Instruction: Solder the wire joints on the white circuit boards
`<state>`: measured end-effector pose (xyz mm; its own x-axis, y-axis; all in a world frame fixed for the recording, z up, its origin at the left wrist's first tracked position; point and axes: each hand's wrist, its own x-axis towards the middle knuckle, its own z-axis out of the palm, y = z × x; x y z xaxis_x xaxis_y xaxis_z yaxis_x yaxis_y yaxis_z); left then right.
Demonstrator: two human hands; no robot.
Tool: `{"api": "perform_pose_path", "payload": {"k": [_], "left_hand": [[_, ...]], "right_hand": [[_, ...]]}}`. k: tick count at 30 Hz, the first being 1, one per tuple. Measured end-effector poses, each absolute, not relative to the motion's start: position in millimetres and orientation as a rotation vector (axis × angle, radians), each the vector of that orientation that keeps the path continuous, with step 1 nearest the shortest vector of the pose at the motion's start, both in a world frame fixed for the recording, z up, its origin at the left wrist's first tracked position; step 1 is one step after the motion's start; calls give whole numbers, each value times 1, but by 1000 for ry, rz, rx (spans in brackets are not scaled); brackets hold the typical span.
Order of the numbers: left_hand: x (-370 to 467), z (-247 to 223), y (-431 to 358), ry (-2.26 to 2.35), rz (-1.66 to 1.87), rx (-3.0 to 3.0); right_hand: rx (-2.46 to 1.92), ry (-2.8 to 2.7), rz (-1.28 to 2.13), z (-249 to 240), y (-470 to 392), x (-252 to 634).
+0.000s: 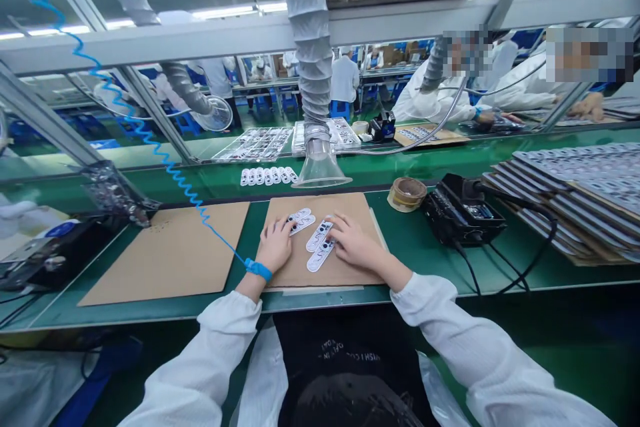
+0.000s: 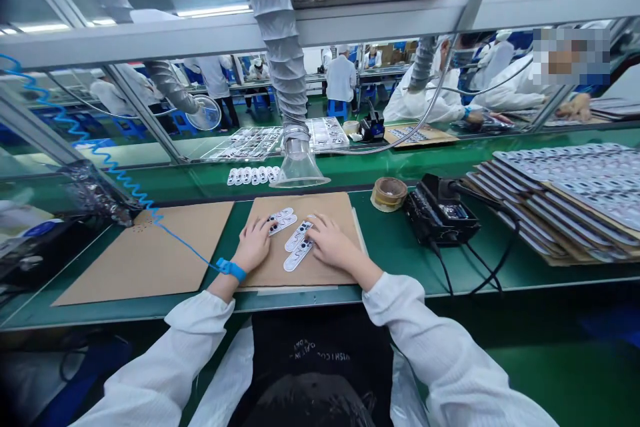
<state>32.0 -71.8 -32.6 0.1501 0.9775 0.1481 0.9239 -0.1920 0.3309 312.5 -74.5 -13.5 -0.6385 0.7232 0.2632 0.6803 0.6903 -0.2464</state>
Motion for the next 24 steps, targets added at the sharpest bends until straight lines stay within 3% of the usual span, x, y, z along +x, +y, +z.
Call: {"api": "perform_pose_path", "payload": {"k": [5,11,16,24], "left_hand": [[5,-28,-66,1862,539,2214],[-8,-24,-55,1584,539,2290],[9,-21,-38,1360,463,2371],[2,-18,-51,1634,446,2331]], "right_hand": [[-1071,-2589,227,-9,-67,313],[-1483,-2384,103,-10,-72,346],[-1741,-2205,-10,-13,-51,320],[-1822,-2090,-30,-19,-48,313]]}}
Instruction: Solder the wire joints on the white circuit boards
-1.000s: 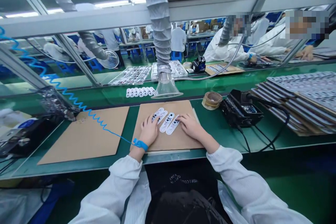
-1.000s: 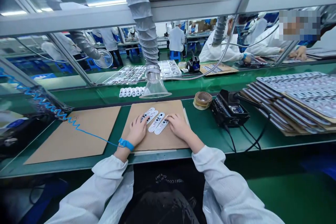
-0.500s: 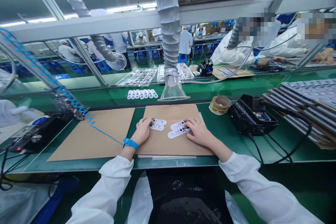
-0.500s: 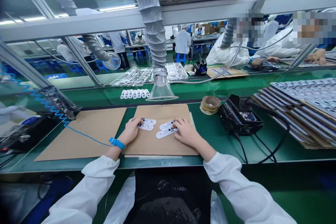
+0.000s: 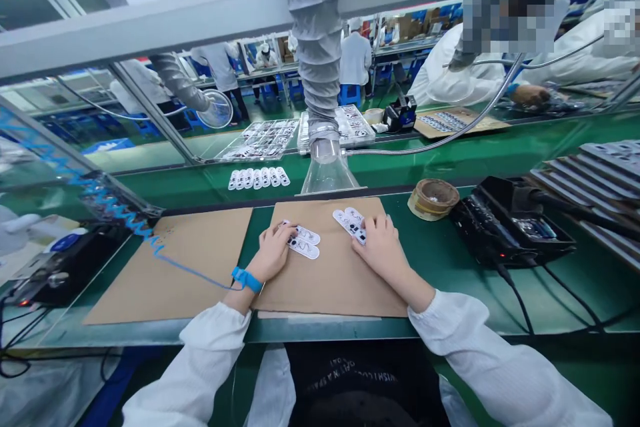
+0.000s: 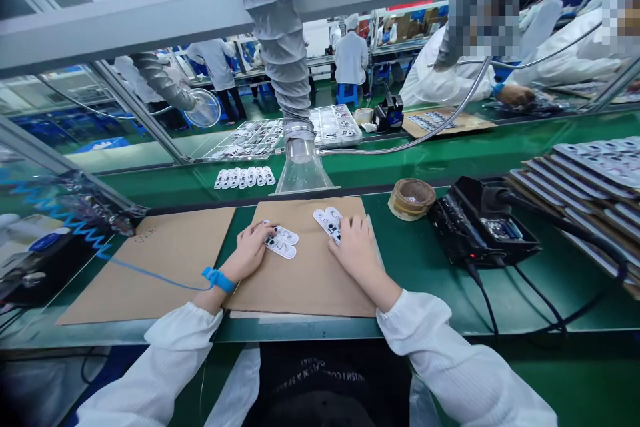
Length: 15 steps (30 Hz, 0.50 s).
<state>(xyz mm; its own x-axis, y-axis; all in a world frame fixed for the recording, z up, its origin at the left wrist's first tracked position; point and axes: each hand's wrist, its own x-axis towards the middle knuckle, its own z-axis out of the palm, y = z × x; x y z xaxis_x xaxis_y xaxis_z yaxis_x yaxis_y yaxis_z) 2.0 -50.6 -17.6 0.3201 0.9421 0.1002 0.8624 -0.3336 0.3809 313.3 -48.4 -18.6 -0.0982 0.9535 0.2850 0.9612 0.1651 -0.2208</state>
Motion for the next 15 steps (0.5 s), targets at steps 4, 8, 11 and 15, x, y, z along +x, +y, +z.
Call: {"api": "perform_pose_path", "payload": {"k": [4,8,11,15], "left_hand": [[1,-23,-50,1816,400,2319],[0,-32,-44,1897,356,2367],[0,-38,-43,2118,282,2317],[21,-46,-34,2013,302,2525]], "right_hand": [[-1827,-2050,34,-24,-54,315],[-1841,-2038,102,-20,-61,313],[-1877,-2033,135,-13,-70,313],[-1899,-2035,332,-15,-75,306]]}}
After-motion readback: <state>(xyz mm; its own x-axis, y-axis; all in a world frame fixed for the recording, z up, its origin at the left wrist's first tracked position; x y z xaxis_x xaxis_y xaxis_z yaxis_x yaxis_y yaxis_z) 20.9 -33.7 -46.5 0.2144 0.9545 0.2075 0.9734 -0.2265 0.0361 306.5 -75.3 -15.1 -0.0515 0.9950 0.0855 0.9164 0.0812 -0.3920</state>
